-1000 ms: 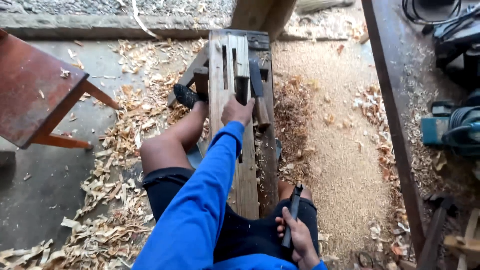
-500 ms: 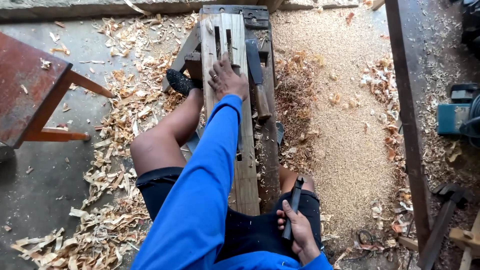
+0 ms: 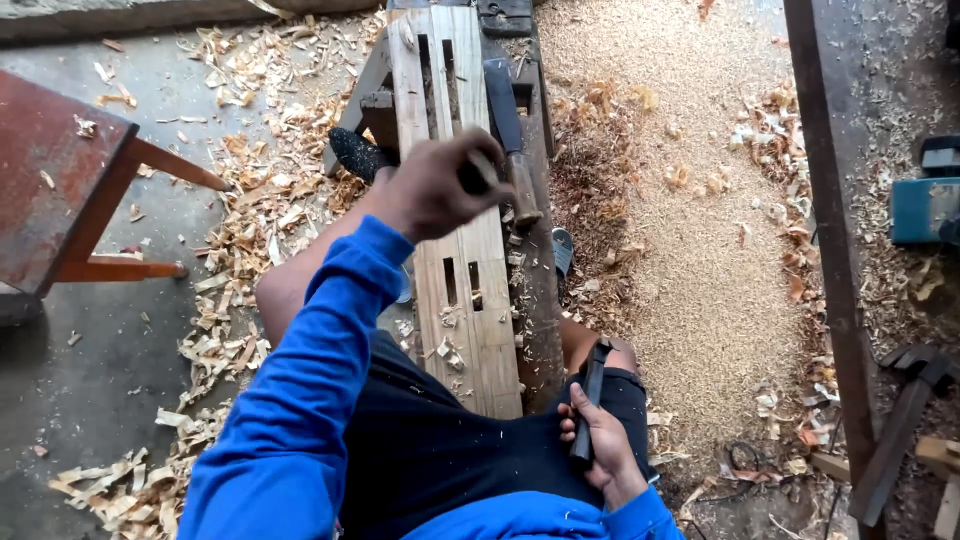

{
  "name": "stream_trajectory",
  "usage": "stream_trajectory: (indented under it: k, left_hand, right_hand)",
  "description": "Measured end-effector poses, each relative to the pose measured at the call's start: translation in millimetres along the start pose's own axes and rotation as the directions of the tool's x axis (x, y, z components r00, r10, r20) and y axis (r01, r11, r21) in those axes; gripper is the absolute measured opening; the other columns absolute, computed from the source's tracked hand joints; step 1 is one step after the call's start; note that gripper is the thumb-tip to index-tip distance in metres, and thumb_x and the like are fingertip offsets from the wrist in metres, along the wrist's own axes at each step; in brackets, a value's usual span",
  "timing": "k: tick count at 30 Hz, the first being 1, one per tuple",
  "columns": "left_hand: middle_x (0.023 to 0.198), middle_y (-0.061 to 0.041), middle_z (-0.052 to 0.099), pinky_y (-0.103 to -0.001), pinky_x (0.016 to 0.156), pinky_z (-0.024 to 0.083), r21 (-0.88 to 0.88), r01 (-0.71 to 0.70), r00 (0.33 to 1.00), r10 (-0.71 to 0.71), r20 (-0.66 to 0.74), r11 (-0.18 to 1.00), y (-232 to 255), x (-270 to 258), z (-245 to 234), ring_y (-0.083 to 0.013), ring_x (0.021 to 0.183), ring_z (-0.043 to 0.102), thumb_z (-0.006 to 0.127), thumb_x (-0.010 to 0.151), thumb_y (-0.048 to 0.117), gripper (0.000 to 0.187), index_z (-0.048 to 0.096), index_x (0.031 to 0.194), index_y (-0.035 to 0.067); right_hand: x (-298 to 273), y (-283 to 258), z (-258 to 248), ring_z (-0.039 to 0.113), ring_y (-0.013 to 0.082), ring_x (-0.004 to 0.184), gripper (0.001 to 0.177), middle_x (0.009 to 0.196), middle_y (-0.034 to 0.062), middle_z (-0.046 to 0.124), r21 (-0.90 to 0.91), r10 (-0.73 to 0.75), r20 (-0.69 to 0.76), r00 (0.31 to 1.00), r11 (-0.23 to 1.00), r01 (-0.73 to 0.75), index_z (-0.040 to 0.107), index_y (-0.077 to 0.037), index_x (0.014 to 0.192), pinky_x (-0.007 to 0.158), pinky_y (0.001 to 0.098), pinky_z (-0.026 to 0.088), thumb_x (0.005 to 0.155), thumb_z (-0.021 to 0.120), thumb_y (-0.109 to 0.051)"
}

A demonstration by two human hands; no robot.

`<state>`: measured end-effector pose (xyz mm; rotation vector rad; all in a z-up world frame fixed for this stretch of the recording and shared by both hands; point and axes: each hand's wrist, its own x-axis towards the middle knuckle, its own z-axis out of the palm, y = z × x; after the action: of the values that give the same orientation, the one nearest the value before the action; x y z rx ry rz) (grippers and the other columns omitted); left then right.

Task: Using a chisel and hammer to carve mortise joints in a wooden beam.

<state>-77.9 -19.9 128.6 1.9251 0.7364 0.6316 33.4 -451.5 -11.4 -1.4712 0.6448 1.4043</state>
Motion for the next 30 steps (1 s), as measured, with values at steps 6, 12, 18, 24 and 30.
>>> stream_trajectory:
  k: [6,12,18,24,30]
  left_hand:
    - [0.093,-0.014,0.074,-0.048,0.077,0.058,0.612,-0.453,0.659,-0.219,0.720,0.648,-19.2,-25.3,58.0,-0.0353,0.090,0.073,0.074,0.081,0.018,0.021,0.073,0.101,0.017]
    - [0.095,-0.017,0.074,-0.048,0.078,0.057,0.623,-0.376,0.656,-0.278,0.702,0.686,-43.2,-58.2,90.3,-0.0373,0.092,0.071,0.077,0.079,0.025,0.031,0.068,0.104,0.010]
    - [0.091,-0.019,0.072,-0.048,0.074,0.059,0.618,-0.174,0.738,-0.314,0.597,0.766,-54.4,-74.8,93.2,-0.0380,0.086,0.072,0.069,0.080,0.006,0.022,0.063,0.101,0.007]
    - [0.089,-0.019,0.071,-0.047,0.075,0.058,0.577,-0.229,0.710,-0.271,0.650,0.784,-60.9,-77.1,87.6,-0.0380,0.087,0.071,0.073,0.073,0.003,0.033,0.060,0.103,0.005]
    - [0.089,-0.012,0.072,-0.046,0.074,0.056,0.498,-0.314,0.638,-0.209,0.742,0.809,-60.7,-72.0,83.2,-0.0352,0.088,0.072,0.074,0.074,0.005,0.034,0.062,0.104,0.012]
  right_hand:
    - [7.5,-2.0,11.3,0.057,0.0102,0.061,0.033,0.083,0.0066,0.065,0.003,-0.021,0.071,0.997,1.000,0.021,0.061,-0.007,0.095,0.049,0.0235,0.047,0.089,0.073,-0.037]
    - [9.0,-2.1,10.3,0.057,0.0098,0.061,0.033,0.084,0.0076,0.065,0.015,-0.011,0.113,0.994,1.000,0.009,0.060,-0.006,0.093,0.049,0.0232,0.048,0.090,0.073,-0.037]
    - [8.2,-3.5,8.9,0.058,0.0098,0.062,0.035,0.084,0.0083,0.064,0.078,0.005,0.141,0.990,0.997,-0.016,0.056,-0.006,0.090,0.050,0.0225,0.048,0.090,0.073,-0.036]
    - [7.8,-8.4,15.9,0.058,0.0097,0.062,0.035,0.085,0.0084,0.064,0.088,0.000,0.181,0.984,0.996,-0.016,0.055,-0.006,0.090,0.050,0.0223,0.049,0.090,0.074,-0.035]
    - [5.2,-7.1,14.9,0.058,0.0097,0.062,0.034,0.084,0.0086,0.063,0.079,0.012,0.188,0.982,0.997,-0.028,0.056,-0.006,0.088,0.050,0.0225,0.049,0.089,0.075,-0.035]
